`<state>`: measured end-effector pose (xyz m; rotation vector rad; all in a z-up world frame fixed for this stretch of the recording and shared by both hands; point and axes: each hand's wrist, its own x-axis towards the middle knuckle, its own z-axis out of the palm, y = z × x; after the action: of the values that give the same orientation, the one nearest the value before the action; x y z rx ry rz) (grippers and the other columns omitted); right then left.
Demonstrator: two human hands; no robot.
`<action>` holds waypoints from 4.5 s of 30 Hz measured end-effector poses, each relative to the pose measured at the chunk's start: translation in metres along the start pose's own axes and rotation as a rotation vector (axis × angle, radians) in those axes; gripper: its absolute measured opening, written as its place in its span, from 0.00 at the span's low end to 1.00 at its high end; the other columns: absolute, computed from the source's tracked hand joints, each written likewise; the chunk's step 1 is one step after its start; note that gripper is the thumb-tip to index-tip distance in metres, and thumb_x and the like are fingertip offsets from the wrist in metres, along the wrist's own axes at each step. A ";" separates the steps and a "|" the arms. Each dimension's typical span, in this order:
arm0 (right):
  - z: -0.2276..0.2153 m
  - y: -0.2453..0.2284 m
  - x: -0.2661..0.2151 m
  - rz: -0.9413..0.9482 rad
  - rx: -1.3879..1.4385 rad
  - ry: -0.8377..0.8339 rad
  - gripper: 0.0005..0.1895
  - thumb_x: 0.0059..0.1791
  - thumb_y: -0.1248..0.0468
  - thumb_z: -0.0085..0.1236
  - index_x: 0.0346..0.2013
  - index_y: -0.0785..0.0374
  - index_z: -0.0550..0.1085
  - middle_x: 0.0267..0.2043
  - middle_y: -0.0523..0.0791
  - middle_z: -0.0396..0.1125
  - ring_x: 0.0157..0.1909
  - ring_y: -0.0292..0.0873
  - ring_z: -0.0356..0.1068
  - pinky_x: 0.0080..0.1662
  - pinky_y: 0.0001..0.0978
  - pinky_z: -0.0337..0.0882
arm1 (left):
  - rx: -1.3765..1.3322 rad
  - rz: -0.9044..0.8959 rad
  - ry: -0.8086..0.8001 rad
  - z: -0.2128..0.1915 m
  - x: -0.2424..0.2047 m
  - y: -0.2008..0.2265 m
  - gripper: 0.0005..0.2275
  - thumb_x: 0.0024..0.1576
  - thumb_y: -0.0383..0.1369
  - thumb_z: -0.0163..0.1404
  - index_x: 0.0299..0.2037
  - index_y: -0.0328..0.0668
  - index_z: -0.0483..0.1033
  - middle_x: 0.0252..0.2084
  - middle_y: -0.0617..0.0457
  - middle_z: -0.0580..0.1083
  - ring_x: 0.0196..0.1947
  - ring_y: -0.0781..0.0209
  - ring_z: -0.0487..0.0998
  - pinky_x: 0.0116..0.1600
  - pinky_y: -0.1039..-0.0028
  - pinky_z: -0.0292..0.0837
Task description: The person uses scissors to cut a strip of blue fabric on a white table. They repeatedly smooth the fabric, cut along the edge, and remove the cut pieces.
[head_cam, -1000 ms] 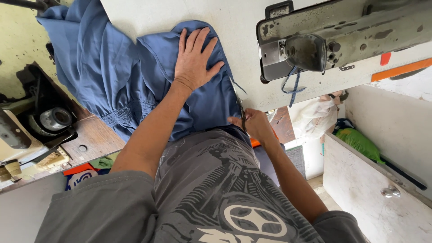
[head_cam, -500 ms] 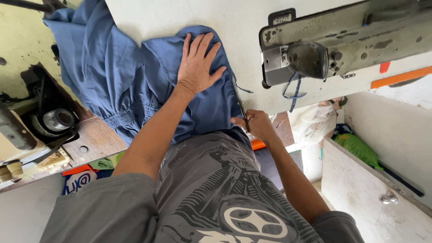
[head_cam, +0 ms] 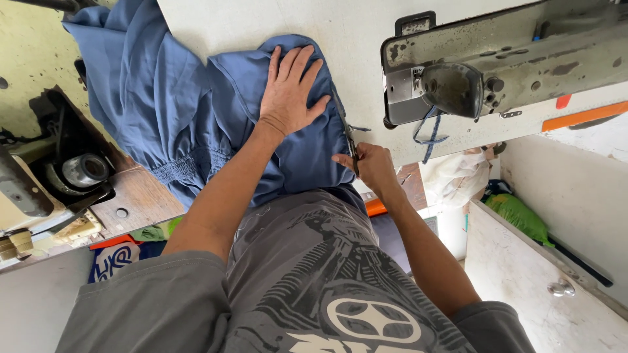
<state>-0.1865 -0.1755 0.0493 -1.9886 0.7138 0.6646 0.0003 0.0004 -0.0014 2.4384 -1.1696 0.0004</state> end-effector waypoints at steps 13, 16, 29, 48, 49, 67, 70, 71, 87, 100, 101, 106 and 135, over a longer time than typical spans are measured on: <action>-0.009 -0.044 0.012 0.093 0.023 -0.048 0.38 0.40 0.35 0.69 0.17 0.52 0.52 0.17 0.36 0.47 0.24 0.34 0.47 0.30 0.30 0.53 | -0.010 -0.018 0.024 0.002 0.000 -0.001 0.27 0.58 0.48 0.58 0.57 0.30 0.76 0.67 0.40 0.64 0.67 0.42 0.64 0.74 0.40 0.48; -0.009 -0.052 0.016 0.112 0.025 -0.067 0.36 0.42 0.36 0.68 0.16 0.52 0.54 0.16 0.36 0.49 0.23 0.34 0.49 0.31 0.30 0.56 | -0.024 -0.009 0.042 0.004 -0.001 -0.002 0.25 0.58 0.48 0.59 0.53 0.30 0.77 0.67 0.40 0.65 0.67 0.41 0.64 0.74 0.39 0.48; -0.015 -0.073 0.018 0.141 0.152 -0.104 0.33 0.40 0.37 0.68 0.15 0.53 0.57 0.14 0.38 0.58 0.20 0.36 0.66 0.30 0.28 0.68 | -0.042 -0.025 0.032 0.003 -0.002 -0.001 0.23 0.56 0.47 0.60 0.49 0.32 0.76 0.67 0.39 0.65 0.67 0.42 0.64 0.74 0.40 0.48; -0.019 0.020 -0.037 0.391 0.162 0.256 0.33 0.45 0.37 0.65 0.18 0.60 0.64 0.17 0.42 0.60 0.22 0.36 0.55 0.27 0.32 0.59 | -0.178 -0.035 0.226 -0.028 0.025 -0.018 0.10 0.66 0.35 0.44 0.49 0.34 0.71 0.60 0.36 0.67 0.59 0.38 0.69 0.66 0.42 0.60; -0.023 0.028 -0.048 0.545 0.177 0.315 0.30 0.50 0.40 0.63 0.20 0.63 0.73 0.19 0.44 0.69 0.20 0.36 0.61 0.26 0.31 0.62 | -0.102 -0.068 0.236 -0.037 0.031 -0.023 0.10 0.66 0.35 0.44 0.48 0.34 0.73 0.59 0.38 0.69 0.56 0.38 0.69 0.65 0.44 0.60; 0.061 -0.024 -0.008 -0.219 0.484 0.414 0.06 0.55 0.59 0.59 0.43 0.51 0.83 0.33 0.42 0.77 0.42 0.32 0.72 0.47 0.34 0.73 | -0.588 -0.041 -0.357 -0.121 -0.040 0.038 0.05 0.66 0.40 0.49 0.43 0.56 0.66 0.23 0.57 0.74 0.25 0.49 0.79 0.37 0.58 0.74; 0.037 -0.036 -0.045 -0.015 0.954 0.545 0.09 0.55 0.61 0.56 0.30 0.54 0.77 0.20 0.35 0.66 0.22 0.28 0.66 0.28 0.15 0.67 | -0.731 -0.509 -1.076 -0.144 -0.053 0.010 0.32 0.63 0.64 0.34 0.21 0.44 0.65 0.21 0.42 0.72 0.24 0.44 0.75 0.41 0.55 0.69; 0.030 -0.029 -0.044 -0.022 0.953 0.543 0.09 0.55 0.61 0.56 0.30 0.54 0.77 0.20 0.35 0.66 0.22 0.28 0.66 0.28 0.15 0.67 | -0.729 -0.510 -1.069 -0.144 -0.061 0.001 0.32 0.63 0.64 0.34 0.21 0.44 0.65 0.21 0.42 0.72 0.24 0.44 0.75 0.41 0.55 0.69; -0.066 -0.036 -0.149 -0.641 0.744 0.093 0.04 0.43 0.77 0.63 0.29 0.76 0.75 0.21 0.49 0.64 0.25 0.37 0.61 0.32 0.26 0.66 | -0.749 -0.320 0.115 -0.286 -0.107 -0.028 0.11 0.54 0.13 0.55 0.38 0.40 0.78 0.30 0.57 0.61 0.32 0.64 0.63 0.44 0.74 0.64; -0.085 -0.007 -0.128 -0.755 0.687 0.293 0.04 0.54 0.76 0.59 0.39 0.75 0.72 0.26 0.48 0.65 0.29 0.36 0.70 0.35 0.23 0.72 | -0.469 -0.526 -0.458 -0.152 -0.201 0.119 0.20 0.65 0.49 0.44 0.35 0.42 0.79 0.34 0.41 0.81 0.40 0.35 0.81 0.47 0.49 0.75; -0.085 -0.008 -0.129 -0.759 0.675 0.281 0.04 0.54 0.76 0.59 0.39 0.75 0.72 0.26 0.48 0.65 0.29 0.36 0.70 0.35 0.23 0.72 | -0.478 -0.536 -0.447 -0.136 -0.208 0.127 0.20 0.65 0.49 0.44 0.35 0.42 0.79 0.34 0.41 0.81 0.40 0.35 0.81 0.47 0.49 0.75; -0.092 -0.013 -0.131 -0.779 0.644 0.220 0.03 0.55 0.75 0.58 0.40 0.73 0.73 0.27 0.47 0.66 0.29 0.35 0.71 0.35 0.23 0.73 | -0.503 -0.761 0.142 -0.053 -0.220 0.159 0.20 0.56 0.51 0.61 0.51 0.47 0.81 0.47 0.48 0.81 0.51 0.48 0.81 0.56 0.63 0.76; -0.027 -0.042 -0.147 -0.792 0.385 -0.123 0.06 0.49 0.70 0.64 0.40 0.66 0.78 0.27 0.48 0.71 0.31 0.41 0.70 0.36 0.32 0.70 | -0.621 -0.842 1.210 -0.154 -0.230 0.122 0.07 0.65 0.20 0.51 0.42 0.45 0.74 0.41 0.55 0.70 0.39 0.63 0.71 0.48 0.71 0.70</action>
<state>-0.2539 -0.1477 0.1863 -1.6578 -0.0547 0.1470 -0.2098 0.1633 0.1424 1.6343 0.3577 0.6385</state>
